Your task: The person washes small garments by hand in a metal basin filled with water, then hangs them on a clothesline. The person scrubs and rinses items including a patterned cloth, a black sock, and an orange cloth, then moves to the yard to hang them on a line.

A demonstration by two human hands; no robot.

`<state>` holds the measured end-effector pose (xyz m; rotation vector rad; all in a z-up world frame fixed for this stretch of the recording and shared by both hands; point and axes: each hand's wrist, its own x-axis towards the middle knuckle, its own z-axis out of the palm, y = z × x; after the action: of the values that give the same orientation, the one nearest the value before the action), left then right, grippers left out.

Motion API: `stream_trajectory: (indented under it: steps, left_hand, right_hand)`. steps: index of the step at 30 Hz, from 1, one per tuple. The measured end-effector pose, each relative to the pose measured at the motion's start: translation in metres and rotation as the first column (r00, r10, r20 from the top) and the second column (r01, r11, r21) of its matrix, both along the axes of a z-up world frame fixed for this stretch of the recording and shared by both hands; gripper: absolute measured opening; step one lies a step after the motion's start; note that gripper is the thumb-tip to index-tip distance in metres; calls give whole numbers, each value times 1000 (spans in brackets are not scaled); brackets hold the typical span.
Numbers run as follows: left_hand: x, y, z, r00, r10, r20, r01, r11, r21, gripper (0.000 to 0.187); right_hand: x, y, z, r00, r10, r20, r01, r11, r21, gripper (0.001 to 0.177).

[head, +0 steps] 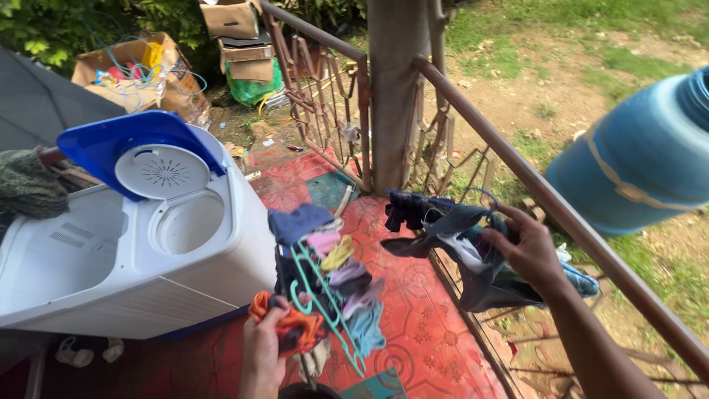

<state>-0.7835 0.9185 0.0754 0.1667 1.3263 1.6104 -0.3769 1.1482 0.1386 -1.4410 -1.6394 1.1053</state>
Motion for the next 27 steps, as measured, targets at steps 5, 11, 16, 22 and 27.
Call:
stream_trajectory:
  steps: [5, 11, 16, 22, 27]
  left_hand:
    - [-16, 59, 51, 999, 53, 11, -54, 977, 207, 9]
    - [-68, 145, 31, 994, 68, -81, -54, 983, 173, 9]
    - [-122, 243, -15, 978, -126, -164, 126, 992, -10, 9]
    - [-162, 388, -9, 841, -480, -251, 454, 877, -156, 10]
    - [-163, 435, 18, 676, -675, -295, 629, 737, -246, 13]
  right_hand:
    - [-40, 71, 21, 988, 28, -154, -19, 998, 60, 49]
    - [-98, 150, 8, 968, 45, -246, -42, 999, 17, 51]
    - [-130, 205, -3, 996, -49, -76, 45, 998, -53, 51]
    - [-119, 267, 53, 999, -40, -11, 42, 952, 304, 44]
    - [-64, 300, 140, 924, -359, 133, 285, 877, 388, 41]
